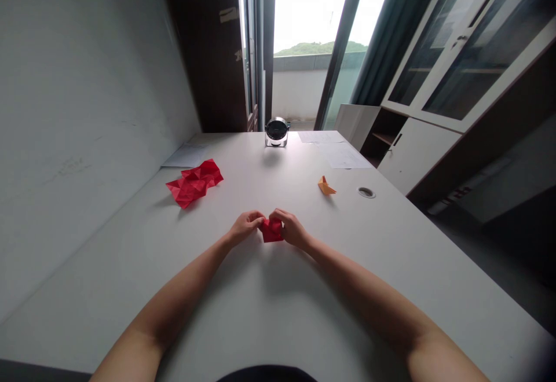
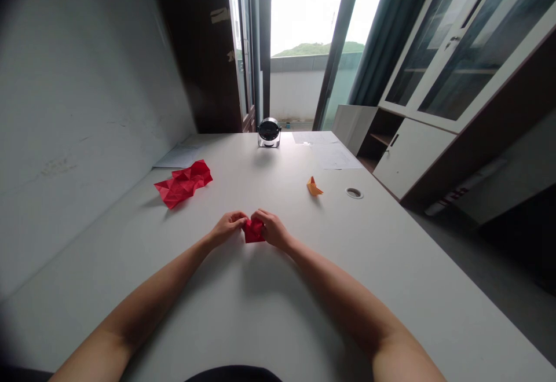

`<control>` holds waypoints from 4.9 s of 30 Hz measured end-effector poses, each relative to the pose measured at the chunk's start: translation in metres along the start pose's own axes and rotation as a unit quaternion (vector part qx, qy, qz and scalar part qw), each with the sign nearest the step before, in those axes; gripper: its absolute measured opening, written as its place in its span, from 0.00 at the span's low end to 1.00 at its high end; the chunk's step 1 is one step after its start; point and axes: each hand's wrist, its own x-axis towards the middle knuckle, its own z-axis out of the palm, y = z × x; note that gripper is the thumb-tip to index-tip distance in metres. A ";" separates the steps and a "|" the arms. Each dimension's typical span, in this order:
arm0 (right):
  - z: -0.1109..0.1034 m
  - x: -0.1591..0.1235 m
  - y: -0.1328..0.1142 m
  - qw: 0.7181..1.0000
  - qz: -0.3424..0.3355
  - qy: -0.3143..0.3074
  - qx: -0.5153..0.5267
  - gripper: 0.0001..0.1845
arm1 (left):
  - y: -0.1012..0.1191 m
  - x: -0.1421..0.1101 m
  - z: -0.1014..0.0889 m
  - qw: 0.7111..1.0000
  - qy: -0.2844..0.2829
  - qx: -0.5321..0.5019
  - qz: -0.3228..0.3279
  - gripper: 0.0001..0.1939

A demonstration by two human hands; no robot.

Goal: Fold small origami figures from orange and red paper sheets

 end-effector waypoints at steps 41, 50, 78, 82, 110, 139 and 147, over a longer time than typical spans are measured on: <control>0.005 0.002 0.016 0.995 0.075 0.013 0.060 0.12 | -0.009 0.003 -0.002 1.000 0.009 -0.003 0.007 0.15; 0.004 0.004 0.018 0.996 0.089 -0.007 0.017 0.11 | -0.012 0.004 -0.002 1.000 0.015 0.002 0.015 0.13; 0.007 0.004 0.023 0.995 0.097 -0.014 -0.003 0.11 | -0.007 0.001 -0.001 1.000 -0.006 0.002 0.008 0.14; 0.006 0.005 0.022 0.995 0.102 -0.019 -0.013 0.11 | -0.008 0.001 -0.001 1.000 -0.010 0.001 0.006 0.14; 0.005 0.005 0.020 0.994 0.106 -0.016 -0.002 0.11 | -0.009 0.002 -0.001 1.000 -0.004 0.013 0.008 0.14; 0.006 0.004 0.022 0.996 0.089 -0.017 -0.007 0.10 | -0.009 0.003 -0.001 1.000 -0.004 0.025 0.013 0.12; 0.005 0.005 0.021 0.995 0.095 -0.026 -0.011 0.11 | -0.006 0.002 0.000 1.000 -0.007 0.026 0.011 0.12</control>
